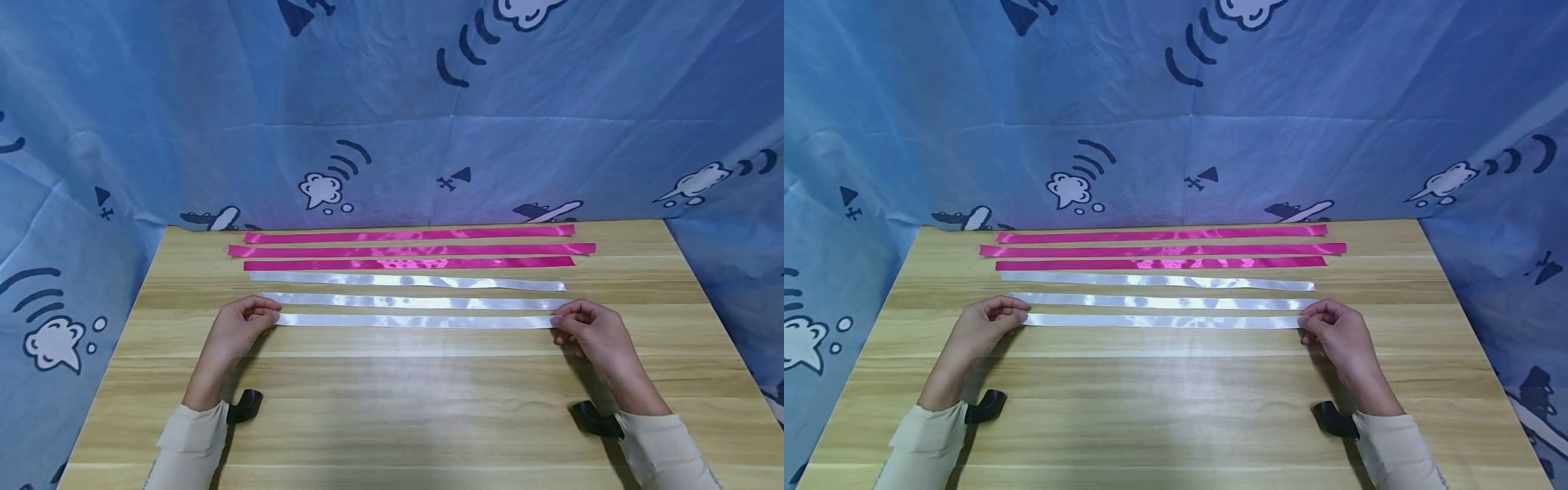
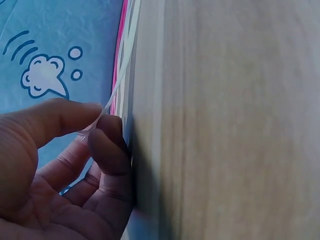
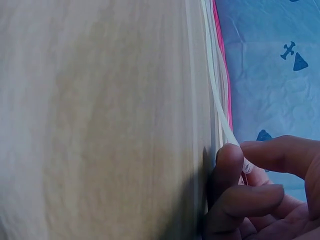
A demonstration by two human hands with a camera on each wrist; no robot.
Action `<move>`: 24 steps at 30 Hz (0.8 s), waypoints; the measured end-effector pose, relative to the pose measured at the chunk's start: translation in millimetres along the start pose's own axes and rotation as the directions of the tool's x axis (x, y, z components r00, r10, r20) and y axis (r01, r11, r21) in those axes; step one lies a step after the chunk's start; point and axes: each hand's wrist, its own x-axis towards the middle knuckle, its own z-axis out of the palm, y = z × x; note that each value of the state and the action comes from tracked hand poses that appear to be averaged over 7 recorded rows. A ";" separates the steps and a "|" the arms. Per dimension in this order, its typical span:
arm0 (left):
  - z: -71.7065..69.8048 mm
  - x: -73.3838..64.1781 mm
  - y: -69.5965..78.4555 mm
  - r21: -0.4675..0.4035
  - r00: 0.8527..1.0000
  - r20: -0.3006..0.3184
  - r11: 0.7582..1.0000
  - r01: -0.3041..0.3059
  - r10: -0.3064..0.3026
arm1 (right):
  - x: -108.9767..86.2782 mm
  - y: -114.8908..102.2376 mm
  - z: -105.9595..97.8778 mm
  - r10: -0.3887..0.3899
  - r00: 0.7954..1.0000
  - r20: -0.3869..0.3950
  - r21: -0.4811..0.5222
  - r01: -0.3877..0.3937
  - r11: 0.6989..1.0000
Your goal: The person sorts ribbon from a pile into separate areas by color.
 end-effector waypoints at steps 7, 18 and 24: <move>-3.8 1.3 1.7 0.058 0.999 0.038 0.998 0.015 -0.017 | 0.2 2.4 -4.8 0.008 0.999 -0.052 -0.011 -0.008 1.000; -20.4 -5.9 -2.4 0.089 0.996 -0.003 0.992 0.085 -0.085 | -2.9 4.2 -11.4 -0.032 0.994 -0.106 -0.005 0.032 0.999; -20.2 -12.9 6.1 0.109 0.999 -0.050 0.994 0.009 -0.004 | -5.2 -2.4 -12.4 -0.074 0.989 -0.129 -0.010 0.073 0.997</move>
